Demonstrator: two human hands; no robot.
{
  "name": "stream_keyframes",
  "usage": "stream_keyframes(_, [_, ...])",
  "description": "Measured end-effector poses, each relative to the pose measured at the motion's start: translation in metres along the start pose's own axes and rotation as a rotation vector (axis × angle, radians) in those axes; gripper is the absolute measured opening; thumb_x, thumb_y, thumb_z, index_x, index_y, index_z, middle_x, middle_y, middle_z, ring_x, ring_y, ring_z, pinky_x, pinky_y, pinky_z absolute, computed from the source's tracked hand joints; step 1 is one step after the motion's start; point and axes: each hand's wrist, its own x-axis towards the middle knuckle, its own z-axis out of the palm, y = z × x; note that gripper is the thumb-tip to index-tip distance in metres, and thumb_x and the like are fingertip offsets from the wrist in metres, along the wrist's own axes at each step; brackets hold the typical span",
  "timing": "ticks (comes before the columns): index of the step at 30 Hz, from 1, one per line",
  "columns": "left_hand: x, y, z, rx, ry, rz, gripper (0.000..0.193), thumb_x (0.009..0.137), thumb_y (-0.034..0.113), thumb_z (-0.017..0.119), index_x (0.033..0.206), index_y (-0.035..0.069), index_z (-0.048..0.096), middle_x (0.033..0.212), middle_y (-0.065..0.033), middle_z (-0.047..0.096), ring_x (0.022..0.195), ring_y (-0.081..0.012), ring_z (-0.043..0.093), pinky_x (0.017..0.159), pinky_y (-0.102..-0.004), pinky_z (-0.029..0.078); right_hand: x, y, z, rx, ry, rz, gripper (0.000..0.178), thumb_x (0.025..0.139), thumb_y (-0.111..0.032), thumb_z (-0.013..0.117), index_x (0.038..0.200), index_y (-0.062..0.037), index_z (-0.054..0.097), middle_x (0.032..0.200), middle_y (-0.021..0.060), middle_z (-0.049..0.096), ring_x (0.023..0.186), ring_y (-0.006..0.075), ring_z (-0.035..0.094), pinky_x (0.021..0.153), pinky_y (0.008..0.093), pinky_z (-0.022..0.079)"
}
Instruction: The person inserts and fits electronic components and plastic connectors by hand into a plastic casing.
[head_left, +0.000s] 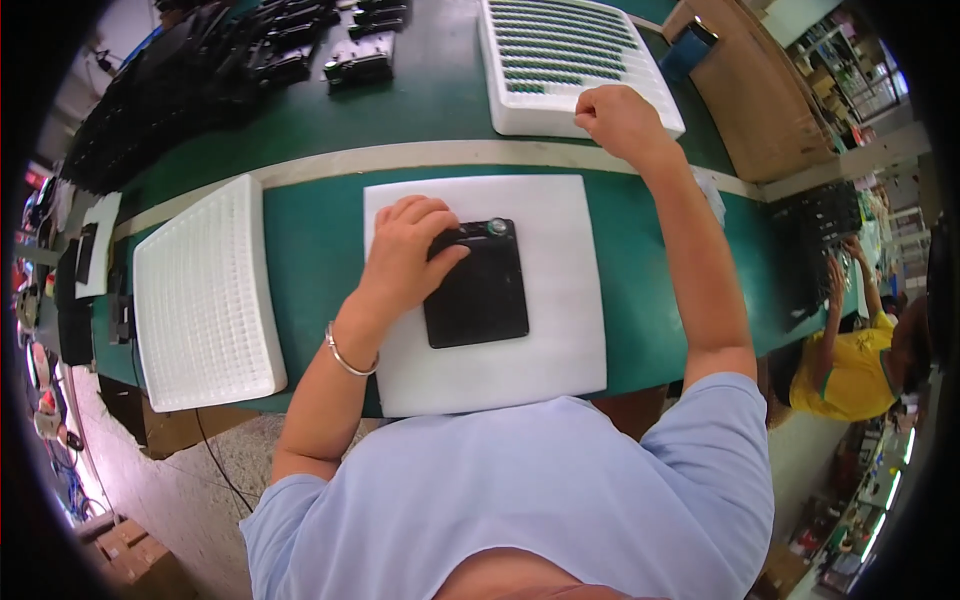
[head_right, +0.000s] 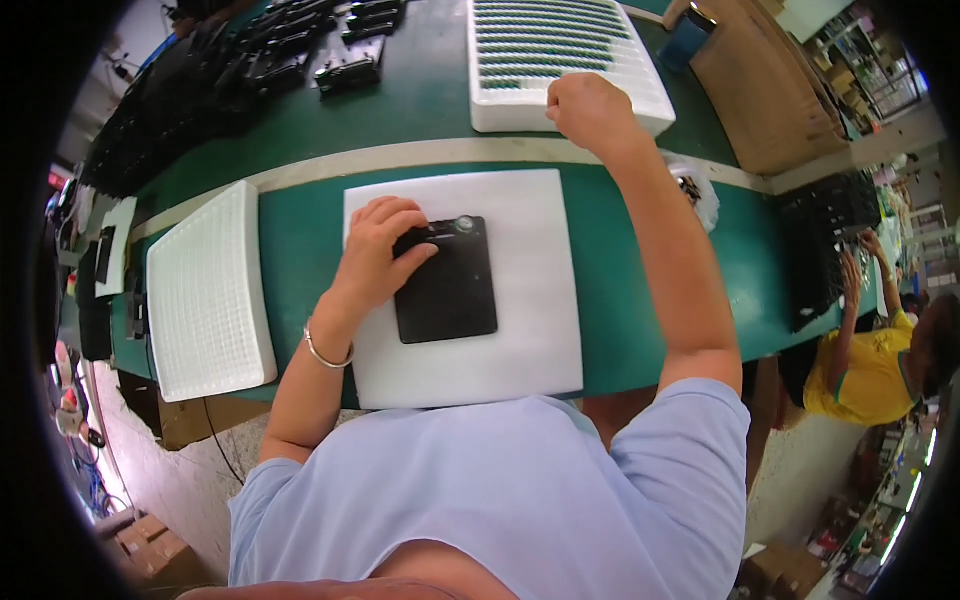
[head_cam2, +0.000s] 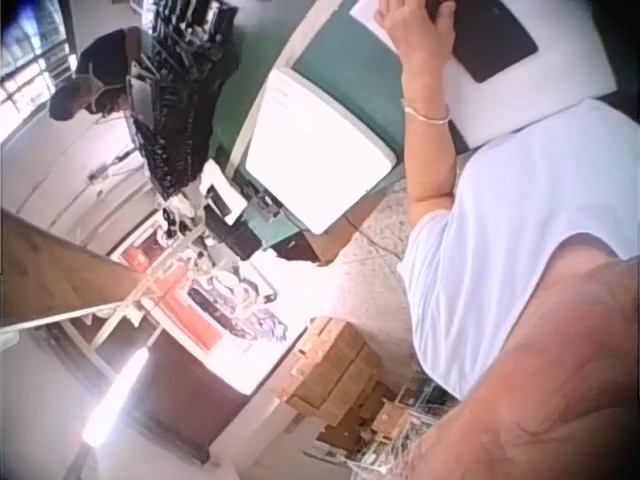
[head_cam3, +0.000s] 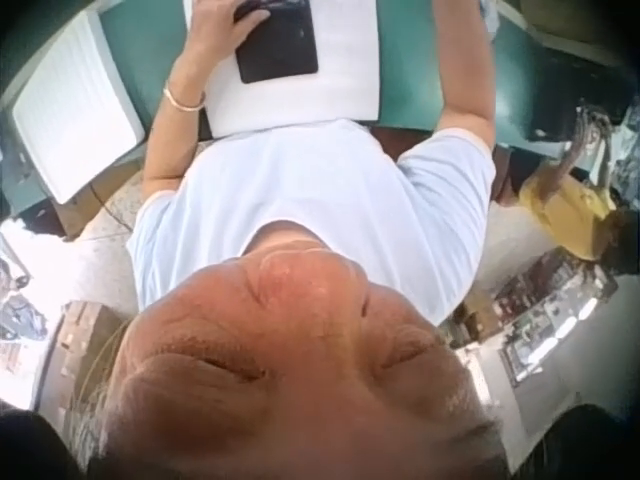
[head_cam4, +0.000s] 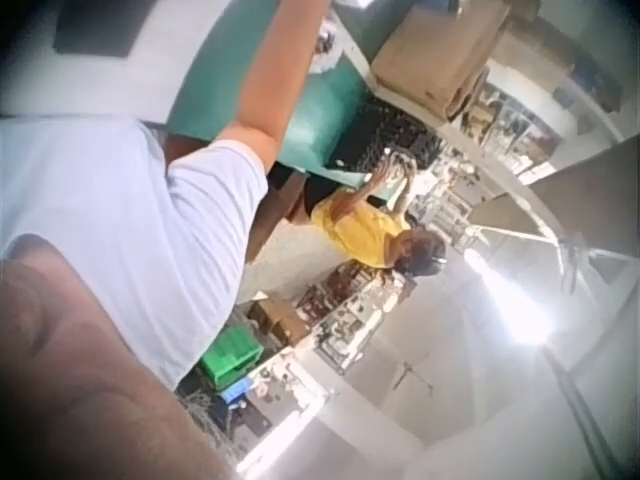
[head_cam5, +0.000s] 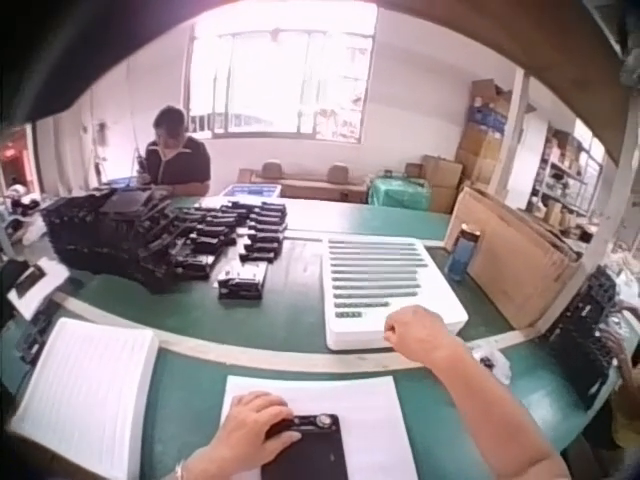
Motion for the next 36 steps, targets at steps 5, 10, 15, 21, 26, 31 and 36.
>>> stream_keyframes(5, [-0.004,0.002,-0.003,0.042,0.023,0.008,0.029,0.073,0.011,0.082,0.097,0.005,0.066,0.106,-0.0067,0.065,0.110,-0.0288,0.058,0.098,-0.0418,0.040,-0.030,0.068,-0.043,-0.231,-0.473,0.440,0.013,0.077,-0.014,0.070,0.080,-0.0017,0.073,0.078,0.0151,0.070,0.073,0.0212,0.069,0.067,0.0339,0.054])
stream_keyframes(10, [-0.001,0.004,-0.006,0.036,0.011,-0.008,0.028,0.074,0.009,0.082,0.096,0.005,0.066,0.108,-0.0072,0.065,0.111,-0.0293,0.058,0.101,-0.0420,0.040,-0.090,0.094,-0.074,-0.008,-0.293,0.406,0.016,0.080,-0.015,0.068,0.085,-0.0011,0.073,0.071,0.0113,0.068,0.063,0.0166,0.066,0.062,0.0322,0.052])
stream_keyframes(15, [-0.006,0.003,-0.006,0.041,0.014,-0.040,0.028,0.074,0.009,0.082,0.097,0.004,0.066,0.109,-0.0076,0.065,0.113,-0.0299,0.058,0.102,-0.0420,0.039,-0.138,0.079,-0.089,0.061,-0.127,0.574,0.015,0.082,-0.011,0.062,0.086,0.0006,0.070,0.078,0.0195,0.067,0.071,0.0317,0.066,0.069,0.0386,0.052])
stream_keyframes(21, [-0.002,0.003,-0.004,0.037,-0.010,-0.033,0.029,0.074,0.009,0.081,0.099,0.004,0.066,0.112,-0.0095,0.066,0.115,-0.0316,0.057,0.103,-0.0415,0.039,-0.158,0.066,-0.040,0.237,-0.034,0.491,0.019,0.086,-0.014,0.069,0.097,0.0019,0.070,0.074,0.0094,0.068,0.074,0.0137,0.068,0.069,0.0296,0.053])
stream_keyframes(26, [-0.005,0.004,-0.005,0.050,-0.022,-0.048,0.030,0.074,0.008,0.080,0.101,0.003,0.066,0.114,-0.0109,0.066,0.117,-0.0330,0.056,0.105,-0.0412,0.039,-0.167,0.066,-0.037,0.595,0.236,0.558,0.020,0.090,-0.014,0.067,0.105,0.0006,0.067,0.087,0.0130,0.069,0.081,0.0165,0.069,0.072,0.0313,0.052])
stream_keyframes(31, [-0.004,0.004,-0.002,0.053,0.024,-0.016,0.028,0.075,0.009,0.081,0.097,0.004,0.065,0.110,-0.0081,0.065,0.113,-0.0313,0.057,0.102,-0.0420,0.040,-0.174,0.086,-0.007,-0.099,-0.189,0.501,0.029,0.088,-0.018,0.067,0.110,0.0005,0.064,0.100,0.0176,0.071,0.090,0.0318,0.070,0.079,0.0372,0.054])
stream_keyframes(36, [-0.005,0.001,-0.004,0.058,0.012,-0.009,0.027,0.076,0.010,0.080,0.098,0.004,0.066,0.110,-0.0079,0.065,0.113,-0.0303,0.057,0.101,-0.0417,0.040,-0.156,0.080,0.010,0.088,0.044,0.469,0.027,0.083,-0.019,0.067,0.103,-0.0007,0.067,0.103,0.0220,0.070,0.095,0.0409,0.066,0.085,0.0446,0.052])
